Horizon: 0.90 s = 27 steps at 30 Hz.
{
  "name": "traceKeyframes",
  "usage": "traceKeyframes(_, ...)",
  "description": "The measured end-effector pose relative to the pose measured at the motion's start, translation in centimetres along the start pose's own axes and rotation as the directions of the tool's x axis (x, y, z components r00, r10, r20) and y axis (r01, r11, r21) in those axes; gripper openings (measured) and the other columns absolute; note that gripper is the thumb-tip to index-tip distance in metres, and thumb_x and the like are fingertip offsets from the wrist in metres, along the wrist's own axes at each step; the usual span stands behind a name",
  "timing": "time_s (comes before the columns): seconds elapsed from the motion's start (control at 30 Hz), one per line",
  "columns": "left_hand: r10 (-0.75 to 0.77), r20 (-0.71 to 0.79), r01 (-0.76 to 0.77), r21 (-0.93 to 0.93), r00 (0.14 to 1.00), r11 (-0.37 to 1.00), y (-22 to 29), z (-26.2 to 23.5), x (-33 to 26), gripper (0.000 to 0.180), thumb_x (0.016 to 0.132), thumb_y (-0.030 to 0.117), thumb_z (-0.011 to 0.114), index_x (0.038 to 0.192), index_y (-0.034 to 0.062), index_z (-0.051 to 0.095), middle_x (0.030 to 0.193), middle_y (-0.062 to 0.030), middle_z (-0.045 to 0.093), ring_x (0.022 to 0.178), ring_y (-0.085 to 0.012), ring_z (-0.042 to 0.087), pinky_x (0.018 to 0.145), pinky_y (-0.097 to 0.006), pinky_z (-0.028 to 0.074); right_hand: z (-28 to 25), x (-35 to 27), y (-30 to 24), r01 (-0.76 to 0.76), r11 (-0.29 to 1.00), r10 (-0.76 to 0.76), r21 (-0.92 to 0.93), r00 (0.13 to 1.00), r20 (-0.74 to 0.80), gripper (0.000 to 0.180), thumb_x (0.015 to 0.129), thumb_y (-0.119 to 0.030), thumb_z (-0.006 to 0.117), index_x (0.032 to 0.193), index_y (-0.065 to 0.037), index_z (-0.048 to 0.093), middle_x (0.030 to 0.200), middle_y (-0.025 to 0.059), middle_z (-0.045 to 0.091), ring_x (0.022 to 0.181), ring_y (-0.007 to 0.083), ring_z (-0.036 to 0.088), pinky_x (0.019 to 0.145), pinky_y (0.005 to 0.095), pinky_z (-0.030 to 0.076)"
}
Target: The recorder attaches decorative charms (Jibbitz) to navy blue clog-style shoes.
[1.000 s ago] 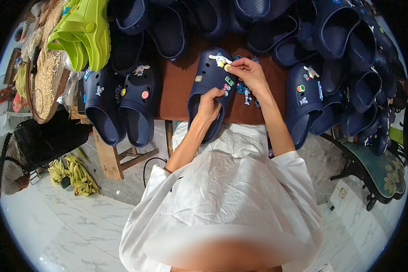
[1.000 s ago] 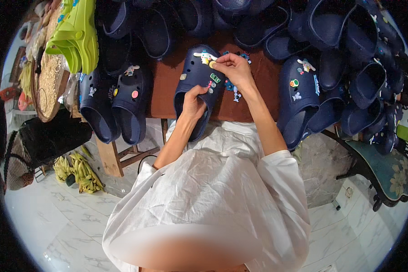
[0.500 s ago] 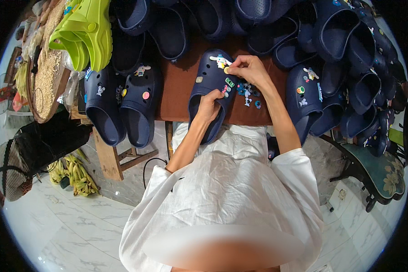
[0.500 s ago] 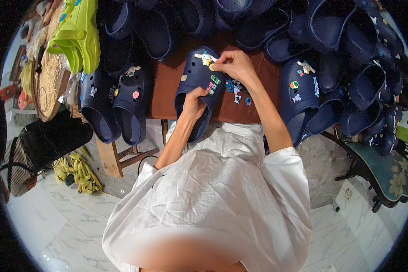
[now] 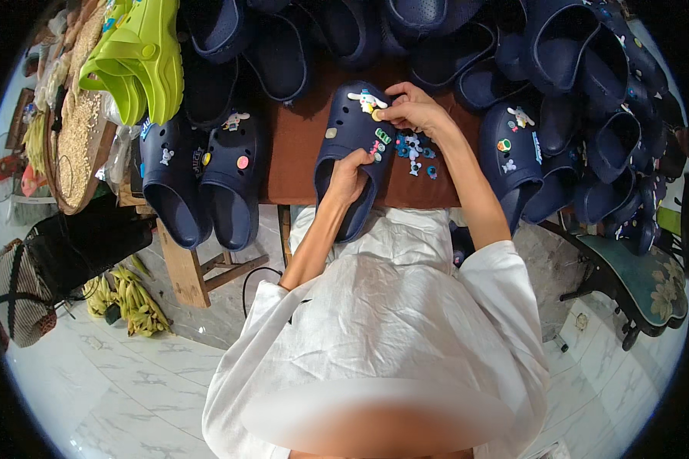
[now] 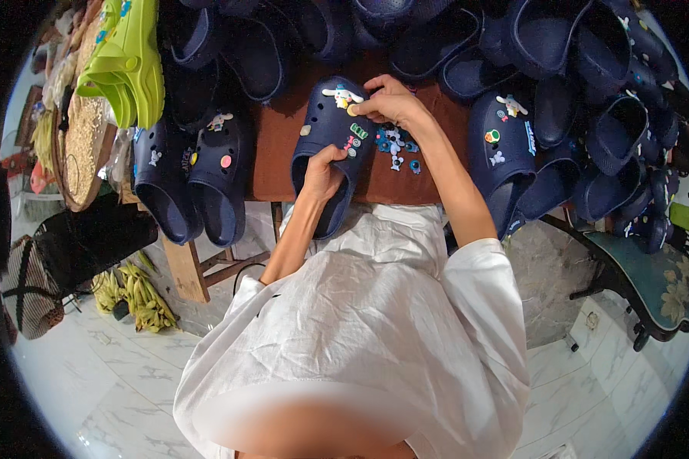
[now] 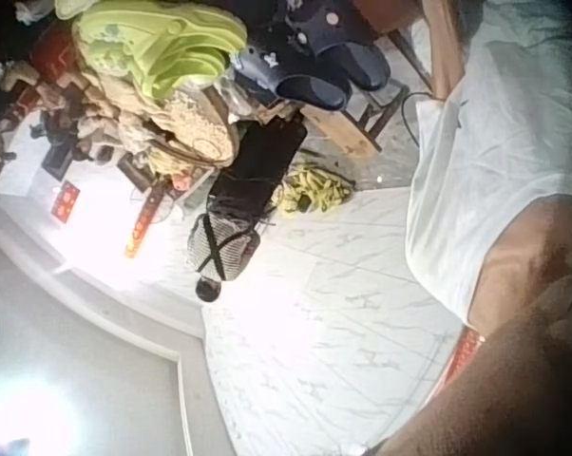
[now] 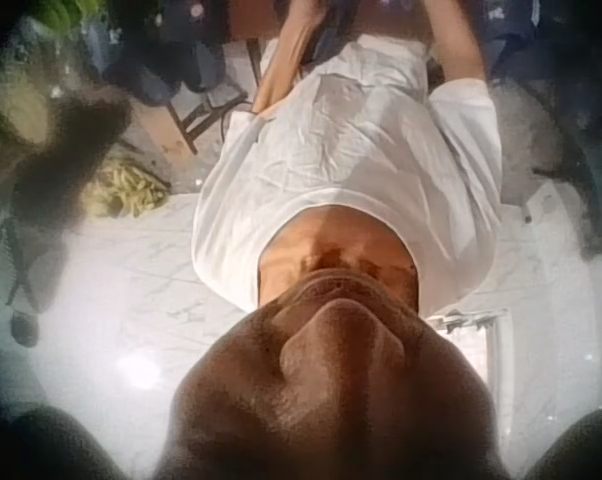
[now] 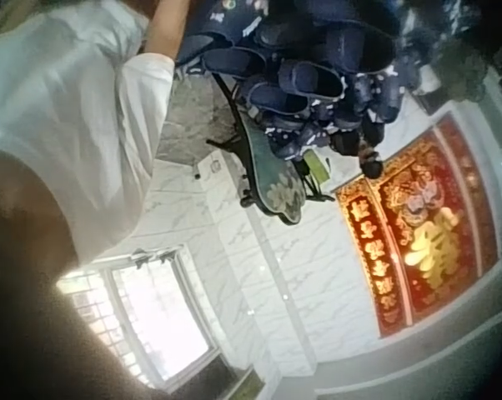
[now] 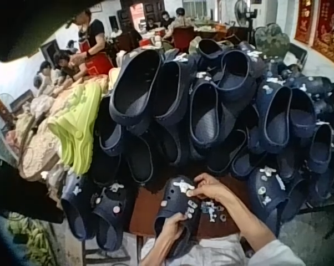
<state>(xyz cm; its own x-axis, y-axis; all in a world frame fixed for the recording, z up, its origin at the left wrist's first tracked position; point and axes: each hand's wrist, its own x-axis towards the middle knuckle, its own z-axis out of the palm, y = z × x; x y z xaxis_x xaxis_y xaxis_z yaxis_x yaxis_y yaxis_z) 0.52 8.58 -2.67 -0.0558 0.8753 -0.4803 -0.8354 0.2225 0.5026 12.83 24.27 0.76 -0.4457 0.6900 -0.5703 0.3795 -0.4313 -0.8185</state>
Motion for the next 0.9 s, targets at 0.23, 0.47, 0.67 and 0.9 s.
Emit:
traceKeyframes(0.23,-0.002,-0.005,0.002,-0.012,1.000,1.000,-0.2,-0.2,0.2,0.016,0.076,-0.002,0.053,0.089,-0.0058,0.062,0.096,-0.0099,0.064,0.090,-0.0195,0.061,0.090,-0.034,0.047,-0.3,0.2,0.1,0.006,0.993,0.005,-0.116,0.995,0.097,0.075,0.071,-0.015,0.083,0.131,0.004,0.044,0.073,-0.0018,0.053,0.061,0.0059,0.050,0.052,0.0191,0.040)
traceKeyframes(0.47,-0.006,0.018,0.007,-0.085,1.000,0.996,-1.6,-2.2,1.4,0.014,0.076,-0.001,0.054,0.088,-0.0030,0.062,0.093,-0.0103,0.065,0.087,-0.0197,0.062,0.088,-0.034,0.048,-0.4,-0.8,1.5,0.160,0.986,-0.158,-0.047,0.987,0.042,0.060,0.077,-0.014,0.078,0.128,0.001,0.051,0.076,-0.0031,0.055,0.067,0.0046,0.052,0.059,0.0180,0.041)
traceKeyframes(0.67,0.066,-0.104,-0.070,-0.040,0.992,0.997,0.6,1.1,-0.9,0.034,0.081,0.008,0.062,0.113,-0.0012,0.056,0.106,-0.0104,0.064,0.099,-0.0239,0.062,0.095,-0.040,0.047,-2.8,-4.4,5.4,0.384,0.916,-0.398,-0.116,0.903,-0.161,0.026,0.085,-0.007,0.067,0.110,-0.002,0.063,0.083,0.0010,0.061,0.073,0.0046,0.057,0.067,0.0197,0.046)
traceKeyframes(0.9,0.108,-0.076,-0.127,-0.301,0.991,0.945,1.9,2.1,-1.4,0.041,0.087,0.019,0.058,0.123,0.0019,0.050,0.125,-0.0133,0.056,0.116,-0.0286,0.054,0.105,-0.045,0.038,-2.8,-12.9,9.0,0.225,0.798,-0.435,-0.559,0.857,-0.276,0.015,0.082,-0.011,0.068,0.093,-0.003,0.061,0.079,0.0065,0.060,0.065,0.0152,0.059,0.063,0.0294,0.047)
